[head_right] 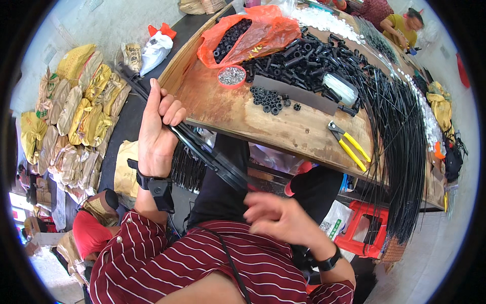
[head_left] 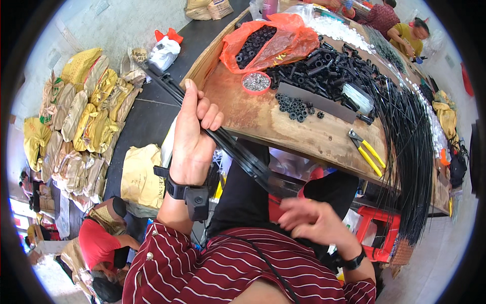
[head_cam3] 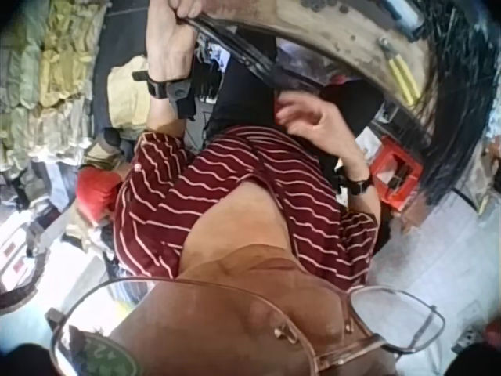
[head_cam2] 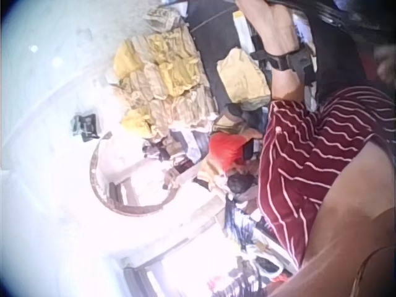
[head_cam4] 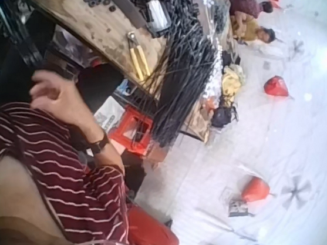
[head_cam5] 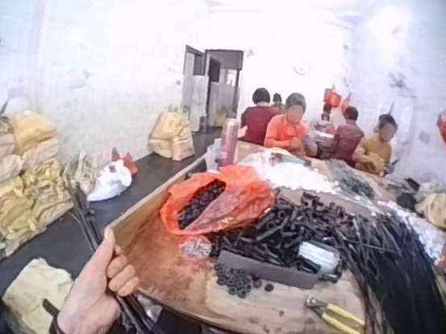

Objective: Assembling black umbrella rods into plastic hub components using pliers at a workbench.

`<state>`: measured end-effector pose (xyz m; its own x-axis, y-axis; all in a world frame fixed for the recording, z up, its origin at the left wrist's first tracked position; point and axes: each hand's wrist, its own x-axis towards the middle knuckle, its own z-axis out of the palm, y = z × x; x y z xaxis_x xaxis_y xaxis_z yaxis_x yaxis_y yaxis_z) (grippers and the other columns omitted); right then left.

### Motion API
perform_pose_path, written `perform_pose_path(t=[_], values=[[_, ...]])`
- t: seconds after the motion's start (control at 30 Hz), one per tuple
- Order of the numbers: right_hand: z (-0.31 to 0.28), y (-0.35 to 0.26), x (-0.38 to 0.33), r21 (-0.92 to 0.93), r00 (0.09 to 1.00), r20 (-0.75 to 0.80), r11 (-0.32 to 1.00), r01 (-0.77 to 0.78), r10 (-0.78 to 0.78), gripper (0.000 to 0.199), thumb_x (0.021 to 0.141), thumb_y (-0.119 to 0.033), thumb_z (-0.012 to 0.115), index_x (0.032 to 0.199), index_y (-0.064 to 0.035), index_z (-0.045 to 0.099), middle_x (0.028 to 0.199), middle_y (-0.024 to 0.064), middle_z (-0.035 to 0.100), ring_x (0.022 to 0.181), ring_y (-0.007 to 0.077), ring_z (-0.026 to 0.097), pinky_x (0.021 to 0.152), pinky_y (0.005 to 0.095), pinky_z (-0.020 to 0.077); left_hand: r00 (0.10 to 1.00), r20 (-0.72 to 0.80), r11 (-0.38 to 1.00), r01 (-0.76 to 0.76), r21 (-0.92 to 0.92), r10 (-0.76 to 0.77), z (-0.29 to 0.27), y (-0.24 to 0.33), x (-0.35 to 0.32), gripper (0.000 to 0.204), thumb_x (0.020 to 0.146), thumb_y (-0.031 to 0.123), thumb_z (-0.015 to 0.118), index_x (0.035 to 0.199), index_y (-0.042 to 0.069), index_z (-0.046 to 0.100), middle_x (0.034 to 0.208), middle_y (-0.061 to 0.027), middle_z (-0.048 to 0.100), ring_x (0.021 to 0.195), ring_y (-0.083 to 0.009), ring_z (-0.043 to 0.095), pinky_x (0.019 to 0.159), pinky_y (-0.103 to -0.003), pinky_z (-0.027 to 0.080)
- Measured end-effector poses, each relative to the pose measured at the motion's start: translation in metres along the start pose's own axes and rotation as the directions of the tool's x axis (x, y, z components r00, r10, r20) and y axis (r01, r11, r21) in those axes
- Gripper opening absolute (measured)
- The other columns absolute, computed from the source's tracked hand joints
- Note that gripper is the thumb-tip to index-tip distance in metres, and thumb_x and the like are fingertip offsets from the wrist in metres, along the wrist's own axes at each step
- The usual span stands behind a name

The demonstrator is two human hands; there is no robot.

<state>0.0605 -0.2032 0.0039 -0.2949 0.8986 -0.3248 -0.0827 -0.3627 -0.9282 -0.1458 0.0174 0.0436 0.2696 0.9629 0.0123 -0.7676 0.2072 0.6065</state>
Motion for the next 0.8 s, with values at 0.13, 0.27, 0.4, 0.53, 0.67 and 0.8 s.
perform_pose_path(t=[0.13, 0.27, 0.4, 0.53, 0.67, 0.8], values=[[0.021, 0.008, -0.002, -0.474, 0.948, -0.029, 0.839, 0.267, -0.318, 0.065, 0.071, -0.014, 0.082, 0.126, 0.0002, 0.051, 0.114, 0.0148, 0.062, 0.096, 0.0179, 0.063, 0.087, 0.0317, 0.0513, 0.998, -0.060, 0.998, 0.006, -0.060, -0.009, -0.001, -0.004, 0.003, 0.031, 0.095, 0.036, 0.055, 0.081, 0.010, 0.046, 0.060, 0.0044, 0.028, 0.051, -0.0083, 0.023, 0.049, -0.025, 0.027], [0.002, 0.017, 0.004, 0.188, 0.821, -0.478, 0.877, 0.442, -0.311, 0.079, 0.067, 0.013, 0.057, 0.140, -0.0038, 0.032, 0.128, 0.0164, 0.051, 0.105, 0.0231, 0.058, 0.089, 0.0330, 0.0495, 0.970, -0.057, 0.933, 0.210, -0.291, -0.236, 0.005, -0.033, -0.003, 0.030, 0.092, 0.035, 0.059, 0.080, 0.010, 0.046, 0.062, 0.0024, 0.032, 0.055, -0.0118, 0.030, 0.054, -0.027, 0.034], [-0.025, -0.014, -0.016, -0.311, 0.510, -0.528, 0.714, 0.628, -0.679, 0.045, 0.065, 0.006, 0.051, 0.109, 0.0022, 0.059, 0.108, 0.0190, 0.063, 0.095, 0.0251, 0.062, 0.087, 0.0344, 0.0491, 0.929, -0.090, 0.912, 0.328, -0.246, -0.358, 0.018, -0.071, -0.028, 0.028, 0.090, 0.031, 0.062, 0.080, 0.007, 0.052, 0.064, -0.0024, 0.050, 0.061, -0.0168, 0.051, 0.064, -0.031, 0.048], [-0.047, -0.064, -0.042, -0.570, 0.309, -0.655, 0.720, 0.395, -0.689, 0.012, 0.087, -0.009, 0.056, 0.080, 0.0009, 0.059, 0.084, 0.0168, 0.068, 0.077, 0.0224, 0.066, 0.074, 0.0332, 0.0526, 0.678, -0.015, 0.673, 0.726, -0.144, -0.735, 0.041, -0.088, -0.058, 0.062, 0.088, 0.058, 0.051, 0.098, -0.002, 0.059, 0.096, -0.0226, 0.065, 0.093, -0.0342, 0.064, 0.086, -0.041, 0.050], [-0.069, -0.115, -0.055, -0.515, 0.445, -0.710, 0.834, 0.199, -0.545, 0.016, 0.087, -0.014, 0.061, 0.083, 0.0013, 0.062, 0.075, 0.0115, 0.066, 0.065, 0.0165, 0.065, 0.060, 0.0271, 0.0529, 0.092, 0.540, 0.309, 0.894, 0.326, -0.837, 0.022, -0.090, -0.060, 0.065, 0.091, 0.061, 0.043, 0.100, -0.001, 0.061, 0.087, -0.0182, 0.067, 0.069, -0.0287, 0.068, 0.061, -0.032, 0.053], [-0.076, -0.121, 0.009, -0.628, 0.789, -0.493, 0.778, -0.031, -0.367, 0.020, 0.083, -0.017, 0.067, 0.080, 0.0026, 0.064, 0.065, 0.0030, 0.061, 0.054, 0.0092, 0.058, 0.051, 0.0234, 0.0471, 0.787, 0.392, 0.661, 0.027, 0.750, -0.477, 0.069, -0.072, -0.036, 0.024, 0.093, 0.027, 0.059, 0.096, 0.004, 0.064, 0.077, -0.0007, 0.063, 0.065, -0.0051, 0.057, 0.057, -0.021, 0.044]])
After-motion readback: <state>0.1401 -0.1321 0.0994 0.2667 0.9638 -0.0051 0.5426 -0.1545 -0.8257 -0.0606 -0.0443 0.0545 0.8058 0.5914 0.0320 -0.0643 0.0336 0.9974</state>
